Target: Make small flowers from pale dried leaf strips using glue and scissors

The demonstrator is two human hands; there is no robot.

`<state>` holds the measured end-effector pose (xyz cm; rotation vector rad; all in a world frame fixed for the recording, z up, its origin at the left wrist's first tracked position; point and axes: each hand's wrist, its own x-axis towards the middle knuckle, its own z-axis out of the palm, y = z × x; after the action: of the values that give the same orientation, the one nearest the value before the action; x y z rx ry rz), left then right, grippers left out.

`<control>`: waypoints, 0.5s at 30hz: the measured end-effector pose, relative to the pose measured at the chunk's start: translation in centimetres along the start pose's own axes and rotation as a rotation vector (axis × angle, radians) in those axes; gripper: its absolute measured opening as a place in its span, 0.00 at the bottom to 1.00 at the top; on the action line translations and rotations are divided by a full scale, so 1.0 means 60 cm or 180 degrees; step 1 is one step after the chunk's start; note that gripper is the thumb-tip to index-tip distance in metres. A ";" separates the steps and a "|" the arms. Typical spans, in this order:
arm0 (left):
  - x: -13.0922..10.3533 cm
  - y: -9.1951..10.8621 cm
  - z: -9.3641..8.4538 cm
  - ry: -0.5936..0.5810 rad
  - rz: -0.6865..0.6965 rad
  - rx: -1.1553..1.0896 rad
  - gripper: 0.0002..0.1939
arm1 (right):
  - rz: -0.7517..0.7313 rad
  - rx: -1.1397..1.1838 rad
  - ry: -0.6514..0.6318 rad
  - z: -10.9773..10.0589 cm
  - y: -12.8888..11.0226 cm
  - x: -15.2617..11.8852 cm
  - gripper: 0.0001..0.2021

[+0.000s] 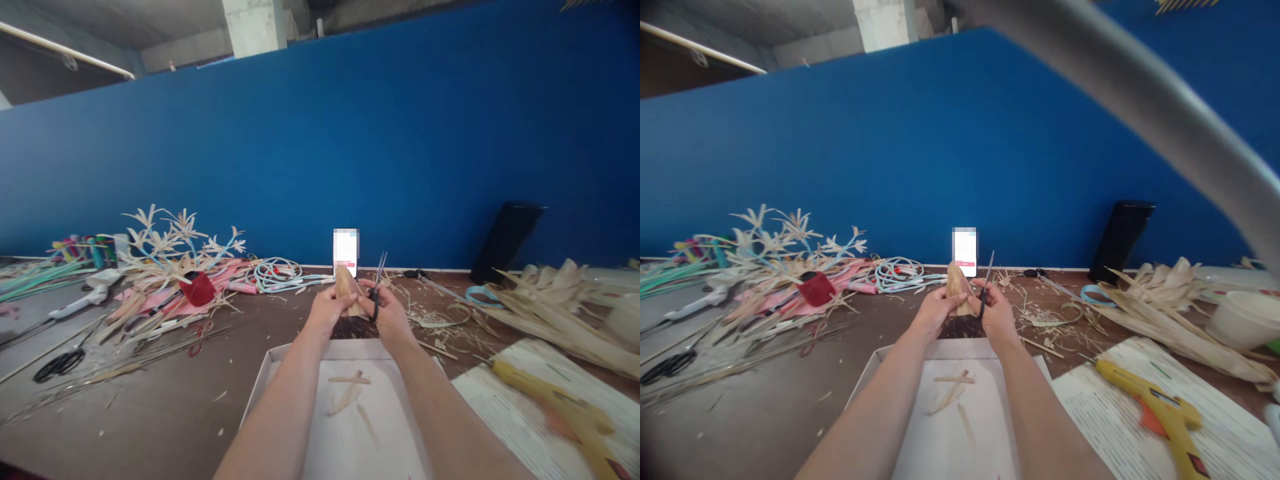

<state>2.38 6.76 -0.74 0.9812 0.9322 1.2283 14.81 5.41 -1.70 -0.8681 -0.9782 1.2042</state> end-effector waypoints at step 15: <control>0.011 -0.008 -0.003 0.0472 0.0175 0.0713 0.21 | 0.0059 0.0227 0.0201 -0.002 0.003 0.003 0.27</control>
<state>2.41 7.39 -1.28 1.1087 1.1856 1.2749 14.87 5.63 -1.89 -0.8553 -0.8731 1.2131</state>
